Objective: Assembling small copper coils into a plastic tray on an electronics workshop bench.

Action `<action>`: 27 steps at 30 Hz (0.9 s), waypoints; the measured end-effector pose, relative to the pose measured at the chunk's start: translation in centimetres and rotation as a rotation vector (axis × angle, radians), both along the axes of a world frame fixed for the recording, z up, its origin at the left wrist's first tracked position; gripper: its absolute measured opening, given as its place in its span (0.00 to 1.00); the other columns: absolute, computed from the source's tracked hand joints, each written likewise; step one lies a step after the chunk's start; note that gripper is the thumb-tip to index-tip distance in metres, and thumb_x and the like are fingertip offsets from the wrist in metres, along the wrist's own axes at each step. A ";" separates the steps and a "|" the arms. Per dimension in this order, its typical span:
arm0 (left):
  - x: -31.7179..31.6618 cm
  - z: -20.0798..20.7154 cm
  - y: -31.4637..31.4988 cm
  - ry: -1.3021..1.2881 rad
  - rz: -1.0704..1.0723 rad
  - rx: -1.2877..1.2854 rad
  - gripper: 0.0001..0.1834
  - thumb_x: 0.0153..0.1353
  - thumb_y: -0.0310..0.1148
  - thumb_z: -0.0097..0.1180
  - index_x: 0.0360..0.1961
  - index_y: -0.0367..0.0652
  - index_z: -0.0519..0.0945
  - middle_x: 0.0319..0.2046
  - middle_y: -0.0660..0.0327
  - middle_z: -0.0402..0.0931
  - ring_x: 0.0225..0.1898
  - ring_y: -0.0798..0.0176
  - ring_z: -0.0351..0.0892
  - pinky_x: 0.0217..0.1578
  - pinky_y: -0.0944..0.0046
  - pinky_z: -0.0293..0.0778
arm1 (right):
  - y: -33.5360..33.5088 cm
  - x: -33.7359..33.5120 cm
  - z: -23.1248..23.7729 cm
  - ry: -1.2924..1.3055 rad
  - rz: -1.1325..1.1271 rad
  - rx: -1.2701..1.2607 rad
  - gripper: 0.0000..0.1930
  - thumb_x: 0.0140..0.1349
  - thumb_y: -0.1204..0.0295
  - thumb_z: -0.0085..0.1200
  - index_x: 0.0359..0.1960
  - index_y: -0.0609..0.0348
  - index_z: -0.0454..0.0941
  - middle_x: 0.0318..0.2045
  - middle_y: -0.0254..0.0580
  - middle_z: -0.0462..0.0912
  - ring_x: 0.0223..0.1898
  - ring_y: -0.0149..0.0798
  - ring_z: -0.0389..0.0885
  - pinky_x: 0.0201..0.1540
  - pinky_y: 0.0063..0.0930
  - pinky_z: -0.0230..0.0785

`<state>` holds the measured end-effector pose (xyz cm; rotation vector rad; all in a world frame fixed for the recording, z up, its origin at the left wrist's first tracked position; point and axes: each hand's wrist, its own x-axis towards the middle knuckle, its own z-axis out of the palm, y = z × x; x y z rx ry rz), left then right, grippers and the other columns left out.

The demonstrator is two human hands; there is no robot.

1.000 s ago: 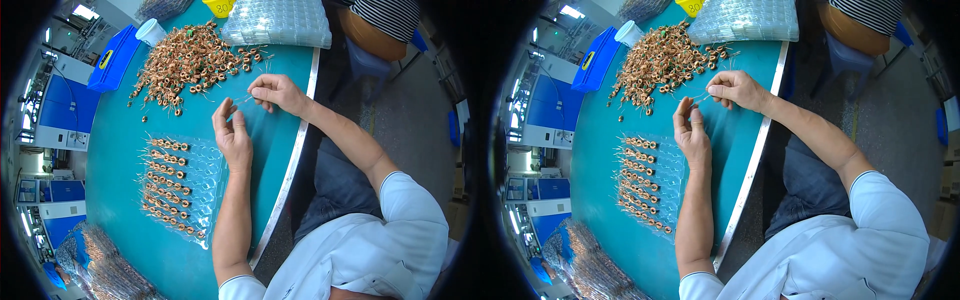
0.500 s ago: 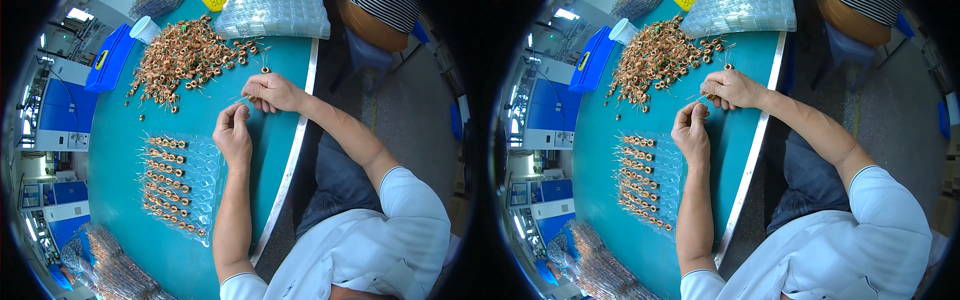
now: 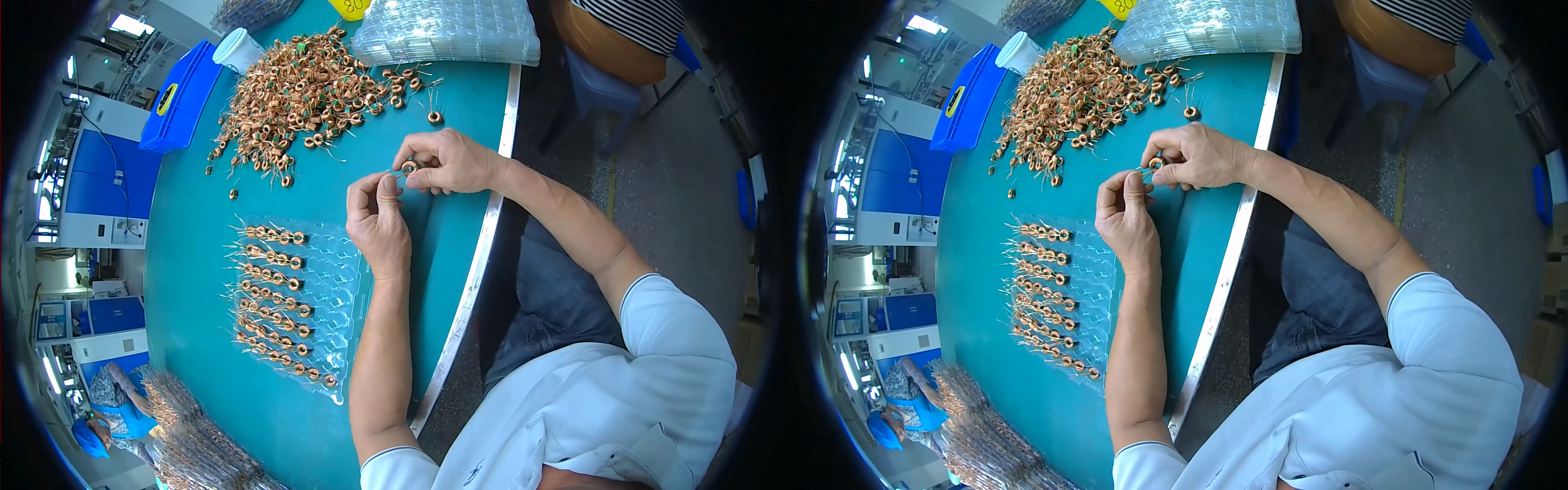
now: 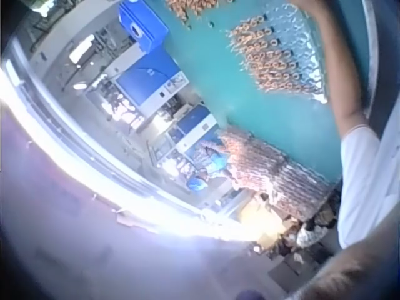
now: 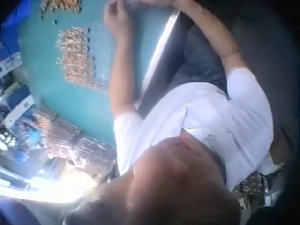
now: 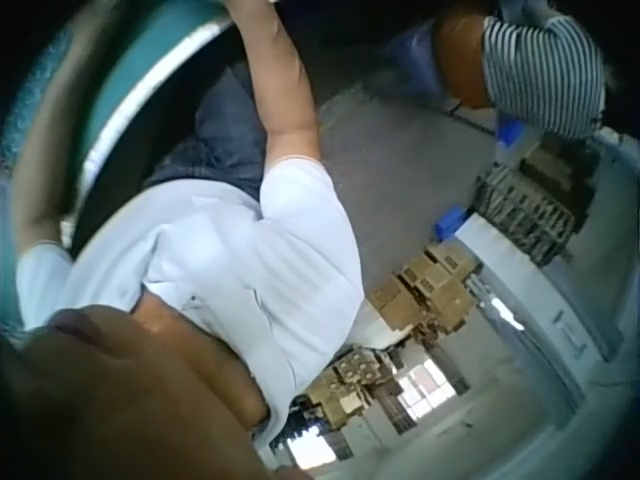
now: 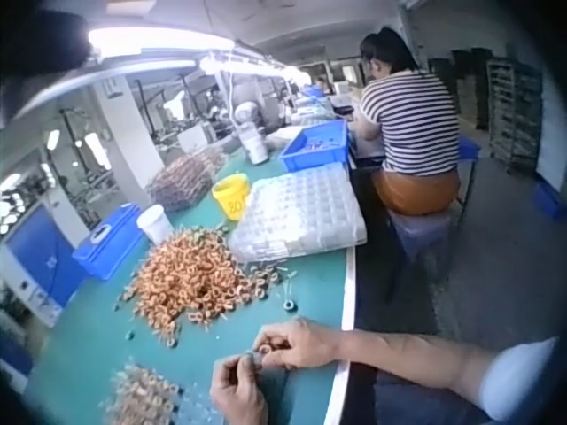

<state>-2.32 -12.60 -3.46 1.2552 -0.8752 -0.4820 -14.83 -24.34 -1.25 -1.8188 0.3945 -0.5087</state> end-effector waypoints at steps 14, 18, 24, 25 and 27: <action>-0.6 0.4 0.2 -0.286 0.079 -0.038 0.06 0.59 0.23 0.62 0.38 0.41 0.81 0.40 0.60 0.76 0.38 0.69 0.76 0.33 0.71 0.73 | 0.1 -0.4 0.1 0.010 -0.069 0.067 0.12 0.58 0.72 0.61 0.40 0.63 0.76 0.18 0.33 0.79 0.17 0.23 0.75 0.18 0.17 0.65; 0.0 0.2 0.3 -0.657 0.182 -0.102 0.04 0.61 0.26 0.62 0.37 0.39 0.81 0.38 0.63 0.76 0.33 0.74 0.73 0.31 0.74 0.71 | 0.1 -0.3 0.0 0.026 -0.042 0.034 0.11 0.57 0.73 0.62 0.39 0.63 0.76 0.18 0.33 0.79 0.17 0.22 0.75 0.18 0.18 0.64; -0.2 0.1 0.8 -0.079 0.076 0.058 0.05 0.64 0.29 0.59 0.36 0.38 0.78 0.30 0.64 0.76 0.32 0.73 0.73 0.31 0.72 0.71 | 0.3 -0.2 -0.2 0.016 0.079 -0.176 0.12 0.54 0.74 0.64 0.38 0.61 0.76 0.18 0.31 0.77 0.19 0.22 0.72 0.23 0.21 0.62; -0.1 0.2 0.7 -0.081 0.081 0.059 0.05 0.64 0.29 0.59 0.36 0.38 0.78 0.30 0.64 0.76 0.32 0.73 0.73 0.31 0.72 0.71 | 0.3 -0.1 -0.3 0.010 0.064 -0.170 0.12 0.54 0.74 0.64 0.38 0.61 0.76 0.18 0.31 0.76 0.20 0.22 0.72 0.24 0.22 0.62; 0.1 0.4 0.6 -0.034 0.058 0.066 0.07 0.65 0.29 0.58 0.36 0.37 0.75 0.30 0.64 0.76 0.29 0.75 0.72 0.30 0.74 0.69 | 0.3 0.1 -0.4 0.005 0.049 -0.164 0.12 0.54 0.75 0.64 0.38 0.61 0.76 0.19 0.31 0.76 0.21 0.22 0.71 0.24 0.22 0.61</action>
